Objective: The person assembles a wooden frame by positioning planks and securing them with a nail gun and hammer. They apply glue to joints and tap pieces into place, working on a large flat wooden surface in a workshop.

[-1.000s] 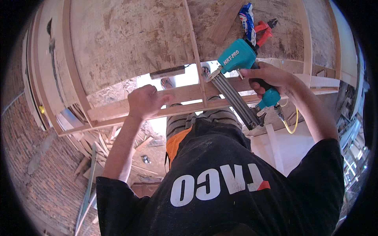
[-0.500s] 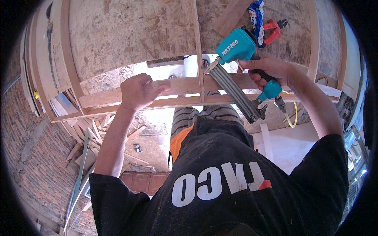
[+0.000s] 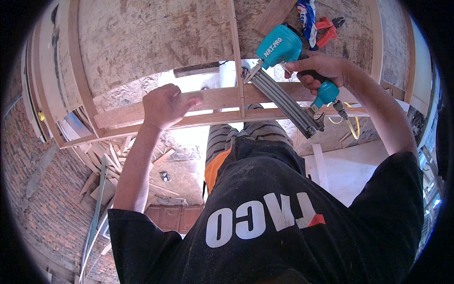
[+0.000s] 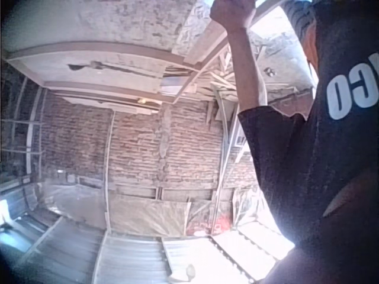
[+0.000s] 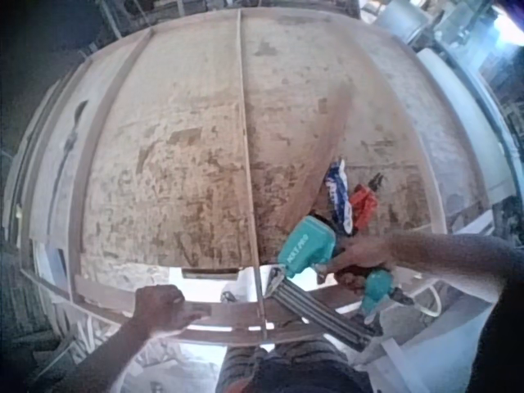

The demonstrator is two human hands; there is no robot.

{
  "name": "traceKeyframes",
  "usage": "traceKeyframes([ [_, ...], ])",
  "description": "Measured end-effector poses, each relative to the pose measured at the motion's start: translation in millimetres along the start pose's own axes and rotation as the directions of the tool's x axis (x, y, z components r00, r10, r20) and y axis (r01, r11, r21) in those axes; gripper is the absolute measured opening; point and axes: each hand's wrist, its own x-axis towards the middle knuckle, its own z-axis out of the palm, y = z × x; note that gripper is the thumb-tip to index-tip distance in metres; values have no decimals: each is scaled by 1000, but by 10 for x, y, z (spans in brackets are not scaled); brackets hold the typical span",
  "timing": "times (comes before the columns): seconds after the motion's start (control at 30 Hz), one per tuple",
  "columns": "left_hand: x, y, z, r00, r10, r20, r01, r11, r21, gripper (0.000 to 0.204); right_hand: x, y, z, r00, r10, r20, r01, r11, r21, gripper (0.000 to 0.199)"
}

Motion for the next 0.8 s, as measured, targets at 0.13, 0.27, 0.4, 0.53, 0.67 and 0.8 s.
traceKeyframes([
  [0.13, 0, 28, -30, 1000, -24, -6, 24, 1000, -19, 75, -1, 0, 11, 1000, 10, -26, -10, 1000, -29, 41],
  [0.27, -6, 82, -78, 997, -71, 5, 71, 997, -42, 73, -11, 10, 36, 999, 5, -34, -5, 1000, -17, 39],
  [0.4, -22, 86, -83, 999, -49, -5, 49, 998, 28, 70, 21, 60, -3, 999, 29, -40, -29, 999, 25, 40],
  [0.53, -32, 72, -64, 997, -41, -61, 38, 998, -53, 68, 20, 118, 17, 998, 3, -59, -1, 1000, 30, 40],
  [0.67, -12, 109, -93, 994, -104, -25, 101, 990, -95, 68, -34, 155, -23, 997, -42, -65, 47, 996, 81, 38],
  [0.8, -1, 5, 14, 996, -66, 54, 64, 997, 38, 75, -166, 212, -29, 968, -146, -203, 124, 985, -118, 36],
])
